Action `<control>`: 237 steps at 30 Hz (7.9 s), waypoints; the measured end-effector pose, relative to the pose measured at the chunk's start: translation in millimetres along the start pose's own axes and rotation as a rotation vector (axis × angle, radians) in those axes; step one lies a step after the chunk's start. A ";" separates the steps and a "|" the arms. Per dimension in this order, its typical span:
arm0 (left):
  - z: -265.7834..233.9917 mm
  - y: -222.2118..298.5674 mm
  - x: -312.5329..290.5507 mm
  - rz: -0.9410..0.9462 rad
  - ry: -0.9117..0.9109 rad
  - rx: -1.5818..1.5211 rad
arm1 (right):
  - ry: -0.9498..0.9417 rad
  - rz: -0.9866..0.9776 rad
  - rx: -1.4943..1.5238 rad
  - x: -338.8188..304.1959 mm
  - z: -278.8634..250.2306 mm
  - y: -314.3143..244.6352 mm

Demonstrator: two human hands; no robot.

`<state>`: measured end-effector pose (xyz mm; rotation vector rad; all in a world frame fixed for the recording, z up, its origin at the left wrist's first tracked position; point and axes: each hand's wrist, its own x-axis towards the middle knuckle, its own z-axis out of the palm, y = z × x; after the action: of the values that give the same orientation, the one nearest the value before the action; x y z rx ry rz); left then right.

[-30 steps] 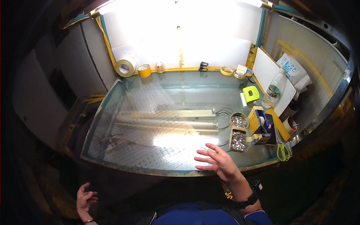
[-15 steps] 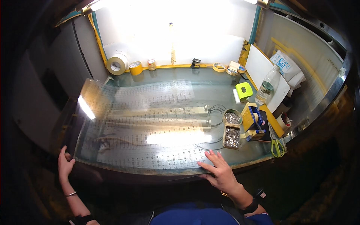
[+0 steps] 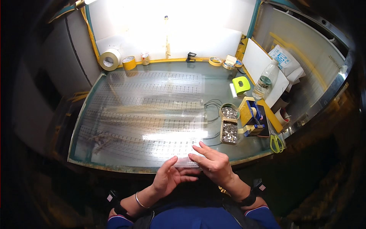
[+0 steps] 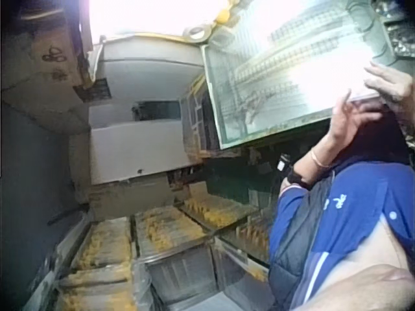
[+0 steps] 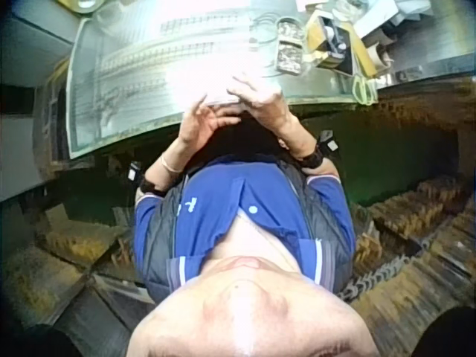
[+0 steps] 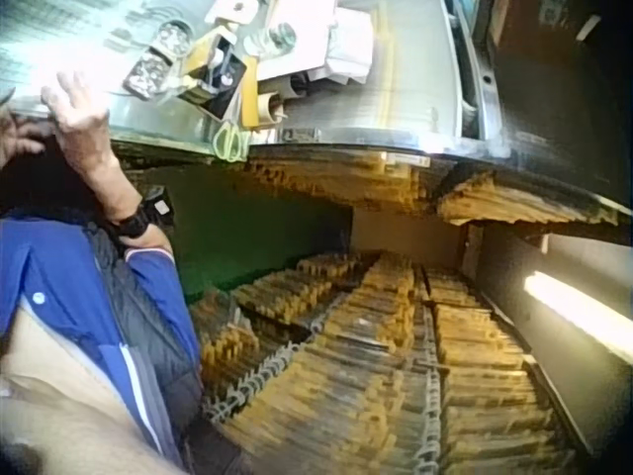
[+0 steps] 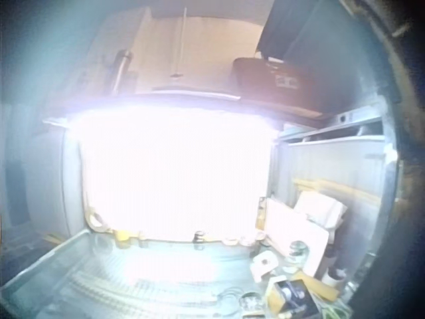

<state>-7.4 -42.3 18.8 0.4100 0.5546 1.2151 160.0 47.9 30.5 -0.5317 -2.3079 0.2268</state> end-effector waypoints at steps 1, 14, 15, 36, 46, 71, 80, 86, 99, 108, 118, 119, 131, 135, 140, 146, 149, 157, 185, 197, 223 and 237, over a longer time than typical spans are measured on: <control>-2.9 1.8 5.4 0.027 0.017 0.100 | 0.017 -0.019 0.038 -0.7 -1.8 2.4; -3.0 -11.9 22.3 0.290 0.186 0.218 | 0.006 0.603 -0.230 -8.1 -28.8 79.7; -2.2 -8.8 23.8 0.230 0.183 0.213 | 0.001 0.605 -0.230 -8.2 -27.9 81.7; 5.9 -12.3 33.6 0.179 0.164 0.150 | -0.031 0.505 -0.165 -10.7 -26.2 96.7; 3.6 -9.7 35.8 0.147 0.163 0.153 | 0.091 0.487 -0.130 -7.1 -28.4 92.7; 2.2 -7.7 33.6 0.152 0.130 0.139 | 0.081 0.395 0.375 -17.2 -19.1 26.7; 2.9 -7.5 34.3 0.155 0.117 0.138 | 0.051 0.191 0.049 -19.9 -20.6 22.8; 2.5 -7.9 33.3 0.162 0.117 0.136 | 0.121 0.079 -0.077 -20.7 -16.5 23.6; -0.3 -8.0 32.5 0.176 0.143 0.130 | 0.161 -0.014 -0.138 -15.1 -11.0 23.5; -7.4 -9.3 30.7 0.187 0.093 0.028 | 0.109 -0.090 -0.023 -10.9 -10.4 35.6; -4.5 -12.4 33.7 0.219 0.207 0.110 | 0.021 0.568 -0.265 -12.8 -35.9 80.2; -2.7 -11.7 34.3 0.221 0.206 0.110 | -0.024 0.593 -0.293 -9.5 -36.6 80.6; -3.2 -9.0 34.2 0.167 0.211 0.154 | 0.077 0.534 -0.140 -11.5 -29.5 87.8; -5.4 -8.9 34.8 0.137 0.151 0.166 | 0.090 0.511 -0.137 -13.4 -33.8 85.2; -6.4 -8.4 35.1 0.113 0.141 0.174 | 0.183 0.598 0.012 -9.5 -33.4 74.3; -4.3 -6.3 35.7 0.085 0.136 0.166 | 0.104 0.154 0.284 8.1 -26.8 27.0; -1.7 -5.2 35.7 0.089 0.112 0.166 | 0.001 0.140 0.210 10.3 -26.8 14.3; -2.3 -4.7 34.5 0.081 0.134 0.182 | -0.043 0.132 0.159 -6.1 -27.4 11.2; -2.1 -4.8 34.4 0.121 0.168 0.181 | 0.164 0.168 -0.028 -5.4 -32.8 16.3; 2.5 -8.4 36.4 0.154 0.177 0.192 | -0.274 1.037 -0.351 2.4 -144.6 118.8; -0.1 -8.3 32.1 0.180 0.230 0.216 | 0.266 0.741 0.126 -27.3 -62.0 54.9; -0.2 -6.5 34.2 0.146 0.132 0.198 | 0.188 0.711 0.644 -26.0 -7.1 24.6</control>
<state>5.7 -11.7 8.7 0.5481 0.7726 1.3388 189.1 58.6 11.4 -0.9514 -1.6443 1.1537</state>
